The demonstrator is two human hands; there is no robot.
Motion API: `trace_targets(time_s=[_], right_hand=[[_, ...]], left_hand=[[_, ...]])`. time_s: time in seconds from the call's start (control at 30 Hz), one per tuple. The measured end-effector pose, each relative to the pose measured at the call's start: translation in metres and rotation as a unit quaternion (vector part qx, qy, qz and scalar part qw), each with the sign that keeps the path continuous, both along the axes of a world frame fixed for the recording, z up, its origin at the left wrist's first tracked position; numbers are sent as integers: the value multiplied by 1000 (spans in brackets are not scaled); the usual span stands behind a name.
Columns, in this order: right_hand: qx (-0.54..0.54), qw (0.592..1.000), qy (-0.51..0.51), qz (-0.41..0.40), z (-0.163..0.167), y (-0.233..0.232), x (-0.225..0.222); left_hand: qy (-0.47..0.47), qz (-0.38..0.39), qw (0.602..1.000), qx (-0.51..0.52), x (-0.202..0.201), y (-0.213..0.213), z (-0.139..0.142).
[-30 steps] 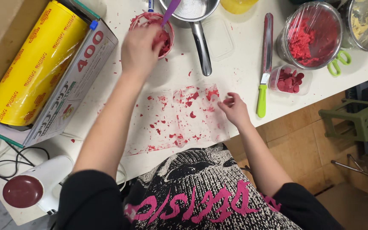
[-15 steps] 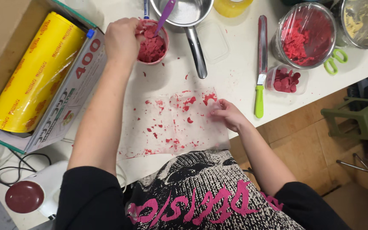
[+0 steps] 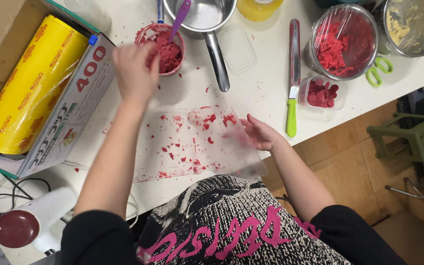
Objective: The person picks up pieces of red material from a plastic sheet on the table and places them into a cup, then uses a knife to scrape the remaining bits off the sheet and tabletop. They then move to a sink and wash their hands under running water.
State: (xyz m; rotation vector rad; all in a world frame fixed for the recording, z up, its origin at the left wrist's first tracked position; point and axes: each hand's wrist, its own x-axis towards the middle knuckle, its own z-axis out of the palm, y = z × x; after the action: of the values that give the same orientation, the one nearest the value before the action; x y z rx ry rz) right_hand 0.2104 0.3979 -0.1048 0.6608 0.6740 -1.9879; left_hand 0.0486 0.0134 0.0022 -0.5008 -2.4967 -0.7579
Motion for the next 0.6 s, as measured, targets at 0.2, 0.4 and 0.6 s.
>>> trace_targets(time_s=[0.2, 0.4, 0.6], right_hand=[[86, 984, 130, 85, -33, 3, 0], [-82, 972, 213, -48, -28, 0, -15], [161, 964, 198, -70, 13, -6, -31]], left_hand=[[-154, -2, 977, 151, 132, 39, -30], [-260, 32, 949, 176, 197, 83, -59], [-262, 48, 932, 248, 195, 144, -59]])
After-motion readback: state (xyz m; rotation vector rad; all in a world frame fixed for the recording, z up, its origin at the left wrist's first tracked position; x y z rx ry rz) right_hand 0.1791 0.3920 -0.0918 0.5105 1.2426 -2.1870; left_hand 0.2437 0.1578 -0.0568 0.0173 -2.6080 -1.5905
